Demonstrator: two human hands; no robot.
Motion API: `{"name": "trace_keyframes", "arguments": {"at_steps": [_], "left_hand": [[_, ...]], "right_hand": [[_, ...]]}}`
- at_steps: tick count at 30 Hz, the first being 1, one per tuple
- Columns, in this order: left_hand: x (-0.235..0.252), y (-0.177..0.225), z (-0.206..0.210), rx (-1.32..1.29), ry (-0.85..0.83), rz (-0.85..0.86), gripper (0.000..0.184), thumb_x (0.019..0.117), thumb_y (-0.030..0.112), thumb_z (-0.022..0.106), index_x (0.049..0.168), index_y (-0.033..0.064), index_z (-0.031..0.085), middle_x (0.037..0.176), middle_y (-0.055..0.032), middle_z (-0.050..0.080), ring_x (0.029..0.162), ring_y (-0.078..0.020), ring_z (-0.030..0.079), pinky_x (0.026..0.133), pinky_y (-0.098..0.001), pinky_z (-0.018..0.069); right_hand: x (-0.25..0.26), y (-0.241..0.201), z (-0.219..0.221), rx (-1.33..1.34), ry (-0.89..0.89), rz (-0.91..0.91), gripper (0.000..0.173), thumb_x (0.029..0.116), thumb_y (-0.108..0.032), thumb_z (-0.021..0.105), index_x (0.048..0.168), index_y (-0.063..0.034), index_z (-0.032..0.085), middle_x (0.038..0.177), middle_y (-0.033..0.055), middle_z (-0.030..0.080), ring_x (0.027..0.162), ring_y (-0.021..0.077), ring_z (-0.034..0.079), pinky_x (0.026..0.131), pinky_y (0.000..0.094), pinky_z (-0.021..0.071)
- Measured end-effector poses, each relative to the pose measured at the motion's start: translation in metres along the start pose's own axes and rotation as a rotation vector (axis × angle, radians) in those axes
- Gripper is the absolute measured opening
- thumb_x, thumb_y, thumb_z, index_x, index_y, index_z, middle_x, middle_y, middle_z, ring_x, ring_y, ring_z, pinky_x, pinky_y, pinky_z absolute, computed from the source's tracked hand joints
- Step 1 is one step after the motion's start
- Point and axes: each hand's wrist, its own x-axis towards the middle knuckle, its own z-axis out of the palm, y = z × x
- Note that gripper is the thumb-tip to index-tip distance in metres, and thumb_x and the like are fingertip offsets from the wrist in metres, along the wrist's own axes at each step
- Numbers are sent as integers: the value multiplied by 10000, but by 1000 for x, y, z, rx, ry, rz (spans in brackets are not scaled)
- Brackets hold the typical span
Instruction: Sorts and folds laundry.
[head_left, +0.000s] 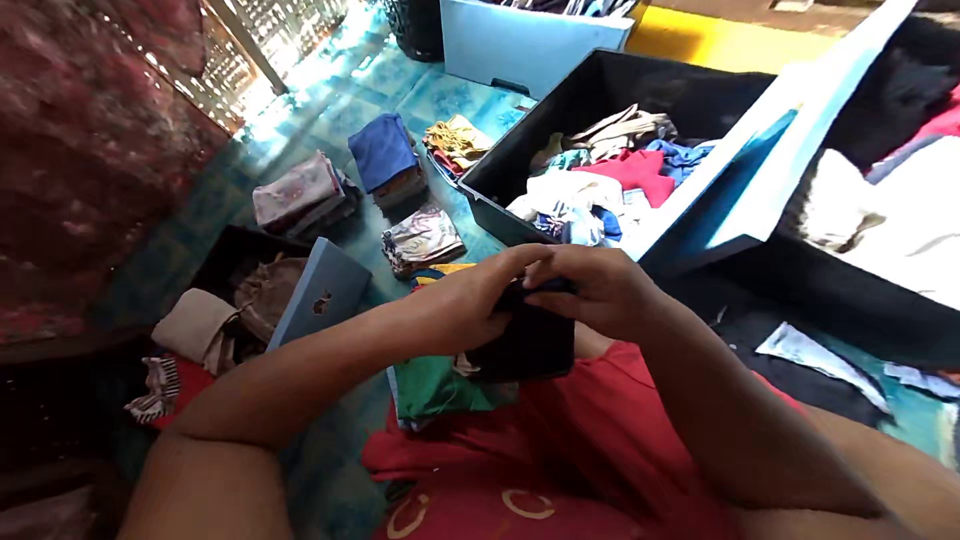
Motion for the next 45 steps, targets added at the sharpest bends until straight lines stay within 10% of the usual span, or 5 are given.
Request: {"name": "trace_keyframes", "arguments": {"at_steps": [11,18,25,32,45], "left_hand": [[47,-67,-113,85,-411,-450,292,1013,-37,482,1082,51,752,1052,-92,721,964,-192,651,871,-436,510],[79,-160,-233,-262,526,-693,381,1000,62,484,1365,97,588,1178,-59,665,892,-104,645,761,-295,547],[154,-308,-234,-679,1597,-329,408,986,-49,482,1394,-45,484,1242,-223,604,1020,-267,690,811,-378,629],[195,-379,-79,-948,1725,-576,654,1038,-10,462,1627,84,192,1597,-220,334,1363,-317,496,1046,-436,519],[186,-350,-142,-845,1706,-402,681,979,-76,506,1604,72,278,1552,-228,389,1208,-285,603,916,-372,580]], "right_hand": [[-21,114,-19,-282,163,671,308,936,-138,676,1201,17,693,1273,257,617,1108,372,642,904,541,553],[-30,143,-24,-272,260,867,305,975,-249,645,1136,2,708,1142,208,667,960,265,664,843,447,553],[-34,145,-24,-273,241,862,317,966,-312,622,1107,-45,721,1091,124,672,926,135,654,795,290,557],[-33,145,-23,-295,238,861,317,966,-316,623,1097,-46,724,1076,113,675,910,103,649,785,248,552],[-33,144,-23,-305,225,852,298,969,-294,618,1085,-38,718,1069,126,661,888,132,636,775,286,540]]}}
